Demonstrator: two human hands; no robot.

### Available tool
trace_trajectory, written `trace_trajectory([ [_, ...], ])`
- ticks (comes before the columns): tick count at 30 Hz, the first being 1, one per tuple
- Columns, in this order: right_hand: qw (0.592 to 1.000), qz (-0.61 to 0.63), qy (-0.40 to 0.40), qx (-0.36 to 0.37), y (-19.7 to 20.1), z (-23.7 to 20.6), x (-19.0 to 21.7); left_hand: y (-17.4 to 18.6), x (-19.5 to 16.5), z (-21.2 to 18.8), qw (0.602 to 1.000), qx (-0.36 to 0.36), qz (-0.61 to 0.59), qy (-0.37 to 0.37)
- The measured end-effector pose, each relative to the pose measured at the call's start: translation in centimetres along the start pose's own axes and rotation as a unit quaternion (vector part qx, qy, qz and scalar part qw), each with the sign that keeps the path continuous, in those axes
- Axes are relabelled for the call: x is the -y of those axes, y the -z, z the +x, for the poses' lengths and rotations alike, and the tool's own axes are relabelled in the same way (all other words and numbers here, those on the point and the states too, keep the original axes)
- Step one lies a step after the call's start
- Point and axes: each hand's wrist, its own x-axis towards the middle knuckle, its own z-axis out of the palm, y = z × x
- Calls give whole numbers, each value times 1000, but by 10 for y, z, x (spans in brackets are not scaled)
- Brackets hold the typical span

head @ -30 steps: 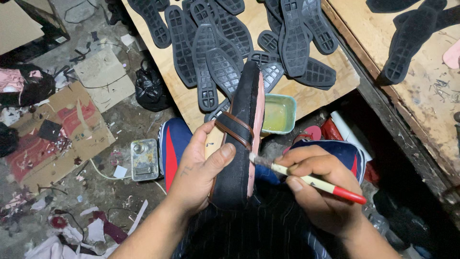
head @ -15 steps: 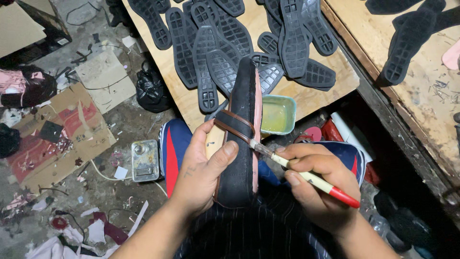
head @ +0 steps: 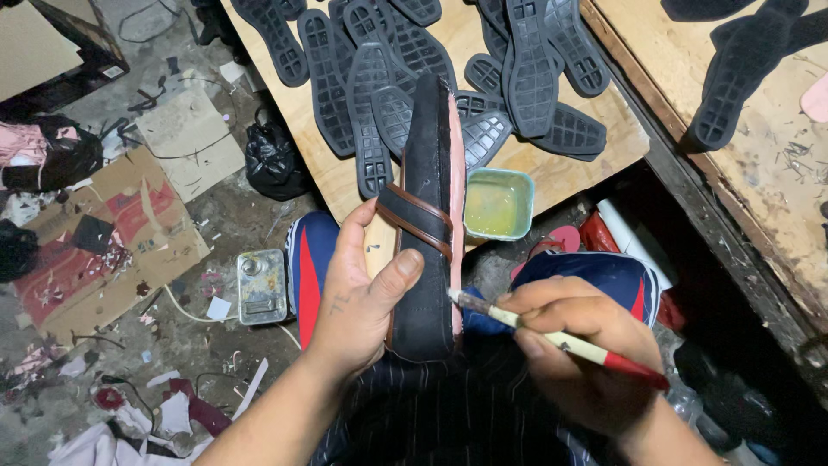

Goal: The person holds a shoe in one hand and uses a brush to apply glue from a small container onto the sole edge of the shoe, rotating the shoe to coat different sections of the sole perimeter. Rubber soles are laid out on the workbench around them.

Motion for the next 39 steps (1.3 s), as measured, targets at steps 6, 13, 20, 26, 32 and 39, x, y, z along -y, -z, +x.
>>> trace_trajectory([
  [6, 999, -14, 15, -27, -5, 1, -5, -1, 2, 0, 1000, 2, 3, -1],
  [13, 998, -54, 6, -12, -10, 2, -1, 1, 0, 0, 999, -8, 36, -16],
  [20, 1000, -18, -10, 2, -8, -2, -2, 4, 1, 1, 999, -23, 25, 6],
  [26, 987, 153, -54, 12, 1, -19, -9, 13, 7, 6, 998, -12, -46, 31],
  [32, 929, 321, -49, -177, 28, -24, -26, 25, 5, 11, 971, 85, -186, 121],
  [39, 931, 293, -50, -213, 27, -25, -33, 31, 7, 3, 885, 96, -390, 233],
])
